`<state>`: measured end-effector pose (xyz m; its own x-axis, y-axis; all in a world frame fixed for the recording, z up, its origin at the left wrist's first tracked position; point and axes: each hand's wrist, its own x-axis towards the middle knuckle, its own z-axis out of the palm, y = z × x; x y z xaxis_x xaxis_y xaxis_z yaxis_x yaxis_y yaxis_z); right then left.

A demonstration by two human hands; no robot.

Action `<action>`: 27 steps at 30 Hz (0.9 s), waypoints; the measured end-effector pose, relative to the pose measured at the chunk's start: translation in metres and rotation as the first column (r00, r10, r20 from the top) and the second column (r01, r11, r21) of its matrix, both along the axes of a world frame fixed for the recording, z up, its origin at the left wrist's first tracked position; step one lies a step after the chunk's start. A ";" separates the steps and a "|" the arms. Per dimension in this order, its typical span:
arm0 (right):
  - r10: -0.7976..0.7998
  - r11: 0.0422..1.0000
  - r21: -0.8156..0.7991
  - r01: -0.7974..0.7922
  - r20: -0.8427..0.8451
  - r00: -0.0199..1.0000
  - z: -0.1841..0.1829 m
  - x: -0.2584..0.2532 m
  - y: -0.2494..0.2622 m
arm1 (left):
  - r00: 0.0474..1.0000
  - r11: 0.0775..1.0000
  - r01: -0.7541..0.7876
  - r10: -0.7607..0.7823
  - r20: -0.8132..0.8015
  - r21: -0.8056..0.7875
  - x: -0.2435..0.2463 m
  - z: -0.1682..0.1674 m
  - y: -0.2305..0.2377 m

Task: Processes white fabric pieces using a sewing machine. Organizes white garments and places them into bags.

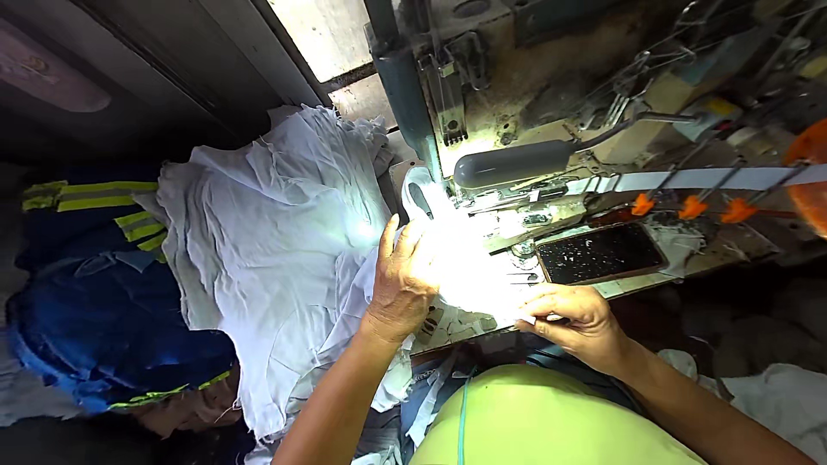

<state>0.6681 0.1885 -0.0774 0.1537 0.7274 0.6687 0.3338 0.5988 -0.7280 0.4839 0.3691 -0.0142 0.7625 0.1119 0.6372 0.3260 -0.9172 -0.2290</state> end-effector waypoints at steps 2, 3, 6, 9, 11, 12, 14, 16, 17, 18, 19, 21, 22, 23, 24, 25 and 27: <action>-0.041 0.999 0.017 0.040 0.012 0.999 -0.001 -0.001 0.008 | 1.000 0.998 -0.018 0.019 0.011 -0.057 0.005 0.008 0.007; -0.057 0.998 0.021 0.057 0.015 0.998 -0.001 -0.002 0.013 | 1.000 0.994 -0.018 0.019 0.008 -0.106 0.009 0.012 0.012; -0.095 0.995 0.011 0.095 0.032 0.995 -0.001 -0.003 0.030 | 0.999 0.984 -0.012 0.005 -0.038 -0.176 0.020 0.021 0.031; -0.086 0.996 -0.008 0.086 -0.005 0.996 -0.002 -0.004 0.048 | 0.997 0.989 -0.021 0.010 -0.077 -0.145 0.026 0.025 0.051; -0.083 0.996 -0.019 0.082 -0.050 0.995 -0.002 -0.005 0.059 | 0.994 0.988 0.006 -0.023 -0.108 -0.155 0.023 0.029 0.057; -0.084 0.996 -0.021 0.082 -0.067 0.994 -0.002 -0.004 0.064 | 0.989 0.979 0.036 -0.064 -0.134 -0.202 0.021 0.033 0.055; -0.097 0.995 -0.016 0.096 -0.089 0.991 -0.001 -0.003 0.072 | 0.963 0.934 0.137 -0.203 -0.175 -0.330 0.017 0.038 0.044; -0.091 0.996 0.000 0.091 -0.117 0.989 -0.001 -0.001 0.081 | 0.932 0.907 0.271 -0.331 -0.147 -0.324 0.017 0.031 0.032; -0.077 0.997 0.012 0.079 -0.137 0.988 0.000 0.000 0.084 | 0.925 0.901 0.301 -0.355 -0.133 -0.312 0.018 0.029 0.027; -0.061 0.998 0.021 0.065 -0.155 0.986 0.001 0.001 0.088 | 0.929 0.906 0.310 -0.353 -0.112 -0.289 0.019 0.027 0.025; -0.051 0.998 0.030 0.057 -0.167 0.985 0.001 0.003 0.092 | 0.941 0.925 0.296 -0.325 -0.091 -0.239 0.019 0.025 0.025; -0.058 0.997 0.035 0.064 -0.168 0.984 0.000 0.006 0.097 | 0.961 0.953 0.261 -0.272 -0.051 -0.155 0.021 0.021 0.027; -0.070 0.997 0.028 0.075 -0.166 0.984 -0.001 0.006 0.098 | 0.964 0.959 0.251 -0.260 -0.055 -0.131 0.021 0.021 0.027; -0.086 0.996 0.011 0.089 -0.172 0.981 -0.001 0.006 0.099 | 0.963 0.961 0.253 -0.262 -0.065 -0.112 0.021 0.021 0.026; -0.103 0.995 -0.010 0.103 -0.175 0.979 0.000 0.005 0.098 | 0.961 0.960 0.260 -0.268 -0.072 -0.100 0.023 0.020 0.025; -0.123 0.992 -0.030 0.119 -0.168 0.978 0.001 0.005 0.098 | 0.962 0.962 0.255 -0.262 -0.076 -0.093 0.023 0.018 0.024; -0.153 0.987 -0.065 0.145 -0.128 0.980 0.003 0.005 0.097 | 0.972 0.970 0.217 -0.225 -0.070 -0.105 0.025 0.014 0.024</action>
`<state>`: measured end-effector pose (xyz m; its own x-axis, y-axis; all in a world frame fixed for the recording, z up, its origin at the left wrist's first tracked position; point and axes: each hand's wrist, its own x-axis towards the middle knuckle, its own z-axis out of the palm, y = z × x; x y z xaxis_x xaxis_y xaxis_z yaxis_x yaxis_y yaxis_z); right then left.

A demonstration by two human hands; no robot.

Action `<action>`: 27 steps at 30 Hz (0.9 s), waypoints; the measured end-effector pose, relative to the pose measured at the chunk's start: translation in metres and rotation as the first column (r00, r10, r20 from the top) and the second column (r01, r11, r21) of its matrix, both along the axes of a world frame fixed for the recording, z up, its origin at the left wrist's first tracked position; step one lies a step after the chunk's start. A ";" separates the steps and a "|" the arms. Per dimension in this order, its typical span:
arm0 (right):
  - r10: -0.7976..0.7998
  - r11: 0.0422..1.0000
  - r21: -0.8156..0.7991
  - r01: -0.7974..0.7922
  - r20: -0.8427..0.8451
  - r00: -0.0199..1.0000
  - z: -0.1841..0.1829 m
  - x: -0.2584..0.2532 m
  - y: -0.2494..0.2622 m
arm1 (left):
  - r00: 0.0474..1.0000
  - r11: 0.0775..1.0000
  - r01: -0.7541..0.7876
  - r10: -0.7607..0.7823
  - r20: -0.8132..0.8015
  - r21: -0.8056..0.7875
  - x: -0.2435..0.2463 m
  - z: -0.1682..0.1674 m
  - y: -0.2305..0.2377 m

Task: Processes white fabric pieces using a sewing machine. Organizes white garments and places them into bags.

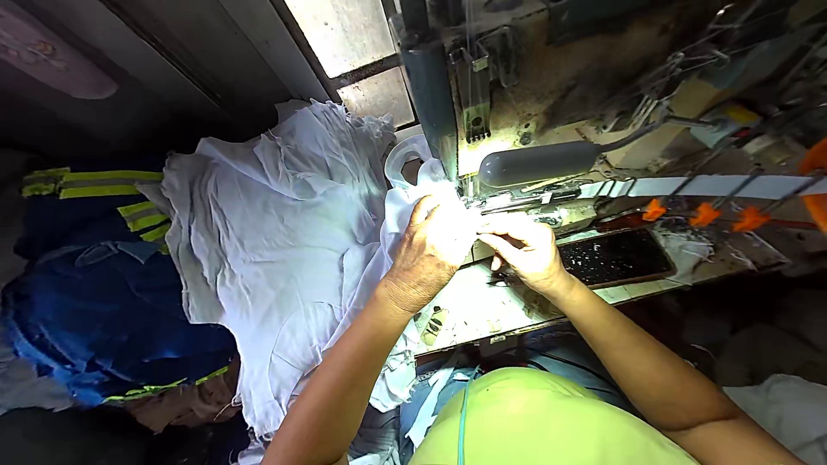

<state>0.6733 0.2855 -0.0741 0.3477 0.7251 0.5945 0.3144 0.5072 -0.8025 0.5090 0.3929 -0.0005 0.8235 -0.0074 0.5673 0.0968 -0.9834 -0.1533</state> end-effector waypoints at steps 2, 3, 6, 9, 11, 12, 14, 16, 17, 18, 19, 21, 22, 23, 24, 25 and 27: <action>-0.005 0.999 -0.044 0.006 0.011 1.000 0.004 0.000 0.000 | 0.996 0.995 -0.086 0.086 -0.006 -0.048 0.002 -0.001 0.002; -0.007 0.998 -0.059 0.008 0.013 1.000 0.006 0.000 -0.001 | 0.992 0.989 -0.122 0.121 -0.016 -0.087 0.003 -0.001 0.005; -0.077 0.996 -0.033 0.079 0.050 0.996 0.002 -0.002 -0.006 | 0.975 0.964 -0.221 0.214 -0.067 -0.146 0.006 -0.001 0.012; -0.217 0.973 0.104 0.205 0.126 0.968 -0.012 -0.007 -0.019 | 0.930 0.910 -0.364 0.344 -0.132 -0.200 0.008 0.000 0.015; -0.289 0.954 0.151 0.260 0.220 0.932 -0.022 -0.008 -0.032 | 0.907 0.863 -0.422 0.404 -0.121 -0.279 0.008 -0.003 0.015; -0.291 0.954 0.151 0.258 0.280 0.915 -0.028 -0.009 -0.038 | 0.898 0.837 -0.434 0.429 -0.093 -0.334 0.007 -0.006 0.015; -0.257 0.966 0.095 0.239 0.407 0.876 -0.040 -0.009 -0.050 | 0.888 0.783 -0.415 0.459 -0.020 -0.464 0.000 -0.014 0.015; -0.224 0.968 0.025 0.251 0.538 0.813 -0.052 -0.010 -0.059 | 0.871 0.717 -0.375 0.490 0.041 -0.587 -0.014 -0.023 0.012; -0.215 0.965 0.006 0.262 0.588 0.780 -0.059 -0.010 -0.062 | 0.856 0.688 -0.374 0.514 0.054 -0.622 -0.025 -0.027 0.008; -0.210 0.962 -0.005 0.272 0.621 0.755 -0.065 -0.009 -0.065 | 0.840 0.659 -0.400 0.542 0.033 -0.637 -0.037 -0.029 0.003; -0.212 0.959 -0.008 0.284 0.644 0.735 -0.071 -0.009 -0.067 | 0.828 0.629 -0.448 0.561 -0.029 -0.635 -0.049 -0.028 -0.004; -0.213 0.954 -0.016 0.298 0.661 0.719 -0.076 -0.009 -0.067 | 0.800 0.545 -0.562 0.550 -0.240 -0.622 -0.068 -0.022 -0.015; -0.210 0.954 -0.022 0.298 0.663 0.719 -0.077 -0.010 -0.066 | 0.767 0.494 -0.627 0.527 -0.366 -0.603 -0.072 -0.018 -0.016; -0.204 0.955 -0.027 0.294 0.661 0.722 -0.077 -0.010 -0.065 | 0.728 0.449 -0.681 0.499 -0.470 -0.578 -0.073 -0.015 -0.013; -0.195 0.957 -0.035 0.288 0.656 0.729 -0.077 -0.009 -0.064 | 0.693 0.413 -0.720 0.468 -0.548 -0.558 -0.072 -0.011 -0.004; -0.186 0.958 -0.045 0.282 0.651 0.736 -0.076 -0.009 -0.063 | 0.665 0.387 -0.747 0.439 -0.604 -0.541 -0.071 -0.003 0.007; -0.180 0.958 -0.053 0.281 0.653 0.736 -0.076 -0.008 -0.063 | 0.644 0.387 -0.765 0.488 -0.589 -0.515 -0.065 0.028 0.026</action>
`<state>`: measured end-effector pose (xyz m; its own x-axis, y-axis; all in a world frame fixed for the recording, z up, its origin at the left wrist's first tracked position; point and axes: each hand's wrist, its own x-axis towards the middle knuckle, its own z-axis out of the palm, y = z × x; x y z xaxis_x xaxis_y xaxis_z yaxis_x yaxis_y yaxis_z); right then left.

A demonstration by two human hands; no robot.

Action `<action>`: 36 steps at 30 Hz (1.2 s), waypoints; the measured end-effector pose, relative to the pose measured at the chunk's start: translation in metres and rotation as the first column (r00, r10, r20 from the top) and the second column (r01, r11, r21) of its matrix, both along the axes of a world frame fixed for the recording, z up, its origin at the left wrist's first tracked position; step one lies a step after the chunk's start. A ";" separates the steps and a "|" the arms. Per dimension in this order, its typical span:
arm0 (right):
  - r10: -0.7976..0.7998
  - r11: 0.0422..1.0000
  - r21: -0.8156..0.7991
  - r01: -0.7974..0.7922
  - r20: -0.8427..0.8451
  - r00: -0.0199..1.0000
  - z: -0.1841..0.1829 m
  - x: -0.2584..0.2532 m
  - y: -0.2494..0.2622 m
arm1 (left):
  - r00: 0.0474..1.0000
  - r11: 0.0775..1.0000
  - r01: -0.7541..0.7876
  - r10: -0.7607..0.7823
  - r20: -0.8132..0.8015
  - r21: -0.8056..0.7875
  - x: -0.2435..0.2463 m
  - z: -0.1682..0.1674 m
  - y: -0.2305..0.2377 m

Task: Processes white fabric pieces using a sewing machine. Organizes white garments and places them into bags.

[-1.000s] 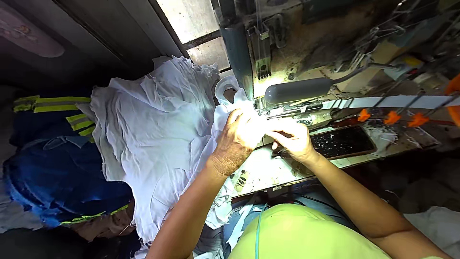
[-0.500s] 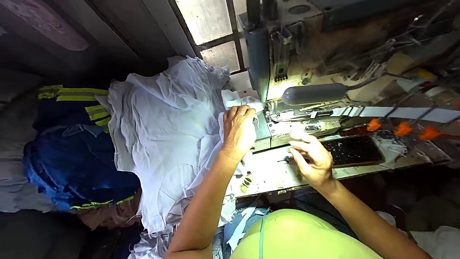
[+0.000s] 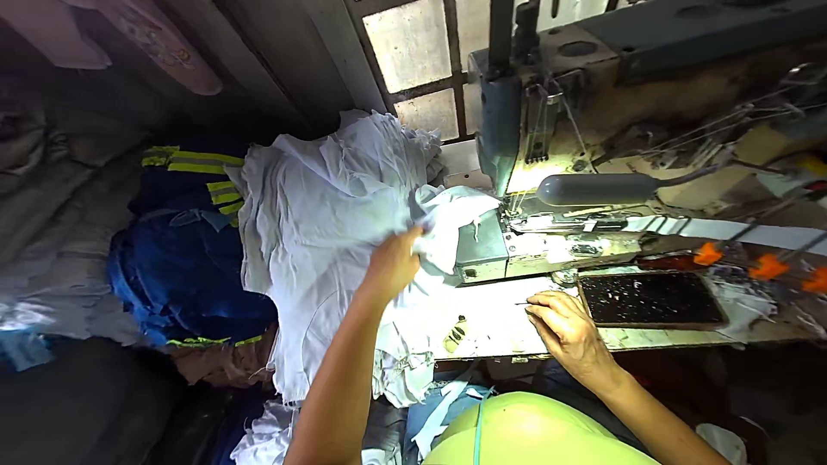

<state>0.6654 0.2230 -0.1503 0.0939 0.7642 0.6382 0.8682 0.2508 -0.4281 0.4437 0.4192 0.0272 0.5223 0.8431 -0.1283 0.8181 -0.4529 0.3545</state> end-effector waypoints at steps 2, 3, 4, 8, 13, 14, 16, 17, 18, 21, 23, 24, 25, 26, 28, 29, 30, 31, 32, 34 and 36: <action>-0.004 1.000 0.002 0.004 0.014 1.000 0.000 0.000 0.000 | 0.993 0.974 -0.059 0.034 0.116 0.221 0.016 0.040 0.015; -0.006 1.000 0.002 0.006 0.022 1.000 0.000 -0.001 0.000 | 0.976 0.936 -0.079 0.003 0.220 0.342 0.029 0.057 0.024; -0.007 1.000 -0.003 0.007 0.023 1.000 0.000 -0.001 0.000 | 0.942 0.890 -0.084 -0.075 0.328 0.447 0.044 0.068 0.035; -0.013 1.000 0.002 0.013 -0.008 1.000 -0.001 -0.002 -0.001 | 0.716 0.849 -0.026 -0.353 0.603 0.528 0.110 0.060 0.079; 0.007 1.000 0.000 -0.007 0.003 1.000 -0.002 0.000 -0.003 | 0.768 0.933 0.249 -0.355 0.533 0.261 0.077 -0.003 0.059; 0.017 1.000 0.000 -0.017 -0.003 1.000 -0.002 0.000 -0.004 | 0.771 0.924 0.261 -0.374 0.516 0.280 0.053 -0.012 0.047; 0.043 0.999 0.004 -0.043 -0.023 0.999 -0.001 0.001 -0.006 | 0.839 0.928 0.224 -0.339 0.426 0.297 -0.009 -0.022 0.020; 0.064 0.998 0.007 -0.064 -0.040 0.997 0.001 0.000 -0.007 | 0.897 0.939 0.190 -0.285 0.338 0.288 -0.043 -0.026 0.009; 0.094 0.996 0.010 -0.093 -0.066 0.993 0.005 -0.003 -0.007 | 0.949 0.955 0.140 -0.205 0.239 0.261 -0.075 -0.031 0.002; 0.284 0.957 -0.003 -0.289 -0.166 0.944 0.023 -0.028 0.005 | 0.995 0.966 -0.064 0.043 0.088 0.250 -0.147 -0.061 0.007; 0.440 0.889 -0.033 -0.457 -0.213 0.872 0.035 -0.053 0.024 | 0.978 0.906 -0.178 0.122 0.166 0.384 -0.171 -0.076 0.018; 0.506 0.848 -0.046 -0.528 -0.231 0.831 0.038 -0.065 0.035 | 0.969 0.883 -0.219 0.147 0.199 0.414 -0.177 -0.074 0.021; 0.556 0.812 -0.052 -0.581 -0.235 0.797 0.040 -0.076 0.045 | 0.964 0.879 -0.237 0.160 0.212 0.414 -0.183 -0.068 0.021; 0.592 0.784 -0.056 -0.618 -0.232 0.772 0.042 -0.086 0.054 | 0.961 0.874 -0.245 0.160 0.228 0.420 -0.188 -0.058 0.019; 0.622 0.757 -0.065 -0.650 -0.229 0.749 0.046 -0.099 0.065 | 0.945 0.829 -0.273 0.136 0.298 0.488 -0.205 -0.039 0.010; 0.627 0.754 -0.062 -0.654 -0.233 0.744 0.047 -0.102 0.070 | 0.931 0.793 -0.308 0.137 0.338 0.525 -0.216 -0.032 0.005; 0.627 0.753 -0.052 -0.656 -0.245 0.739 0.048 -0.104 0.075 | 0.917 0.753 -0.349 0.150 0.370 0.559 -0.228 -0.029 0.003; 0.624 0.756 -0.036 -0.653 -0.260 0.737 0.049 -0.104 0.080 | 0.903 0.723 -0.393 0.186 0.387 0.569 -0.241 -0.029 0.002; 0.618 0.760 -0.025 -0.650 -0.282 0.734 0.049 -0.104 0.084 | 0.892 0.730 -0.428 0.247 0.378 0.533 -0.252 -0.031 0.001; 0.597 0.772 -0.020 -0.636 -0.322 0.735 0.054 -0.105 0.095 | 0.893 0.826 -0.440 0.360 0.271 0.352 -0.264 -0.033 0.000; 0.569 0.781 -0.046 -0.623 -0.361 0.739 0.062 -0.109 0.108 | 0.915 0.871 -0.397 0.350 0.203 0.290 -0.259 -0.035 -0.001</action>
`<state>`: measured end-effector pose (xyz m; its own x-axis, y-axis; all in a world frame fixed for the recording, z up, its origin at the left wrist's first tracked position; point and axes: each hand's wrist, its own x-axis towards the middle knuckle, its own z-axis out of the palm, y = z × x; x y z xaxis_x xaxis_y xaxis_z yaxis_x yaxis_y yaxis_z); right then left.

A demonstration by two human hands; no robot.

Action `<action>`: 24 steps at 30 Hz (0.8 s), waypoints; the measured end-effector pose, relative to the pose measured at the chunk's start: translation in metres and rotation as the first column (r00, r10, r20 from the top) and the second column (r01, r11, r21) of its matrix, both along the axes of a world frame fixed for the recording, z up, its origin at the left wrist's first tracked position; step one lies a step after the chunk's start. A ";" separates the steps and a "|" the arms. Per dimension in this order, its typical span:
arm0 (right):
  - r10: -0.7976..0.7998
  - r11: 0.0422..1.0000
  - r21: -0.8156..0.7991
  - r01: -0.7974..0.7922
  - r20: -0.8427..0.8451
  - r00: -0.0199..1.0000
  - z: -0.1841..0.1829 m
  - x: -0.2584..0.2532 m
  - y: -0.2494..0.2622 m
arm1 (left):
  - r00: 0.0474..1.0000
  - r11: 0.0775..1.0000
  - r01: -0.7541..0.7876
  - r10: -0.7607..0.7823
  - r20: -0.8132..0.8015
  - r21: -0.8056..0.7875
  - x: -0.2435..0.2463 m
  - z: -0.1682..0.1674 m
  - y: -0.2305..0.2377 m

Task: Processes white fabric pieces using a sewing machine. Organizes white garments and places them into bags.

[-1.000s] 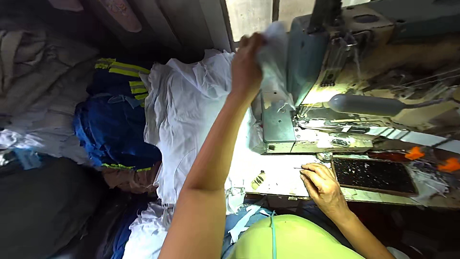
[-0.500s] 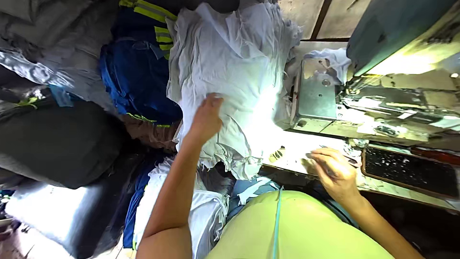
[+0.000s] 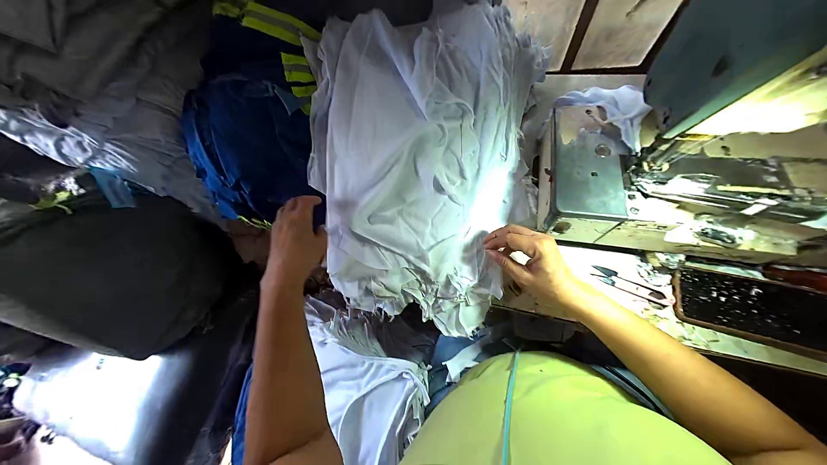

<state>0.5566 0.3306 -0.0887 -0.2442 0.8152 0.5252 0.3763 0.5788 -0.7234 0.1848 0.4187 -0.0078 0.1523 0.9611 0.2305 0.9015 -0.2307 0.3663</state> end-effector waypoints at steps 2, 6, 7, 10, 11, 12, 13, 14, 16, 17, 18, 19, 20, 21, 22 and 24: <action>-0.008 1.000 -0.029 0.007 -0.015 1.000 0.011 -0.010 0.015 | 0.994 0.978 0.109 -0.112 0.009 0.177 0.026 0.002 -0.002; -0.073 0.992 -0.102 0.070 -0.025 0.997 0.023 -0.042 0.046 | 0.897 0.885 0.434 -0.442 0.011 0.171 0.108 -0.008 0.015; -0.119 0.989 -0.085 0.117 -0.015 0.993 0.020 -0.050 0.054 | 0.877 0.865 0.480 -0.478 -0.051 0.147 0.126 -0.017 0.029; -0.271 0.958 -0.079 0.274 0.051 0.961 0.013 -0.061 0.070 | 0.876 0.857 0.480 -0.456 -0.160 0.189 0.155 -0.022 0.078; -0.293 0.944 -0.134 0.302 0.080 0.953 0.017 -0.063 0.071 | 0.886 0.864 0.463 -0.440 -0.148 0.199 0.158 -0.011 0.090; -0.301 0.931 -0.185 0.316 0.106 0.948 0.021 -0.064 0.071 | 0.892 0.868 0.451 -0.431 -0.136 0.207 0.160 0.003 0.097; -0.301 0.922 -0.214 0.322 0.127 0.945 0.024 -0.064 0.071 | 0.894 0.868 0.447 -0.426 -0.136 0.219 0.160 0.020 0.100; -0.296 0.921 -0.222 0.322 0.141 0.945 0.025 -0.063 0.071 | 0.893 0.865 0.449 -0.427 -0.144 0.223 0.160 0.038 0.097; -0.269 0.932 -0.214 0.294 0.141 0.953 0.023 -0.059 0.073 | 0.879 0.823 0.477 -0.441 -0.183 0.308 0.157 0.066 0.087; -0.256 0.946 -0.171 0.274 0.119 0.959 0.020 -0.057 0.073 | 0.864 0.789 0.504 -0.459 -0.207 0.351 0.154 0.074 0.082; -0.252 0.961 -0.098 0.259 0.080 0.964 0.015 -0.054 0.073 | 0.844 0.756 0.536 -0.484 -0.231 0.375 0.150 0.080 0.077; -0.244 0.969 -0.021 0.245 0.032 0.969 0.010 -0.051 0.071 | 0.820 0.727 0.572 -0.516 -0.248 0.380 0.145 0.084 0.073; -0.237 0.970 0.045 0.238 -0.018 0.971 0.007 -0.047 0.066 | 0.794 0.701 0.607 -0.550 -0.259 0.374 0.141 0.086 0.069; -0.228 0.969 0.085 0.233 -0.061 0.972 0.007 -0.040 0.057 | 0.769 0.678 0.639 -0.581 -0.266 0.364 0.137 0.088 0.065; -0.222 0.967 0.108 0.232 -0.093 0.971 0.009 -0.031 0.043 | 0.747 0.661 0.664 -0.609 -0.265 0.351 0.134 0.089 0.060; -0.231 0.959 0.139 0.247 -0.120 0.965 0.015 -0.007 0.007 | 0.710 0.642 0.703 -0.653 -0.264 0.306 0.134 0.089 0.046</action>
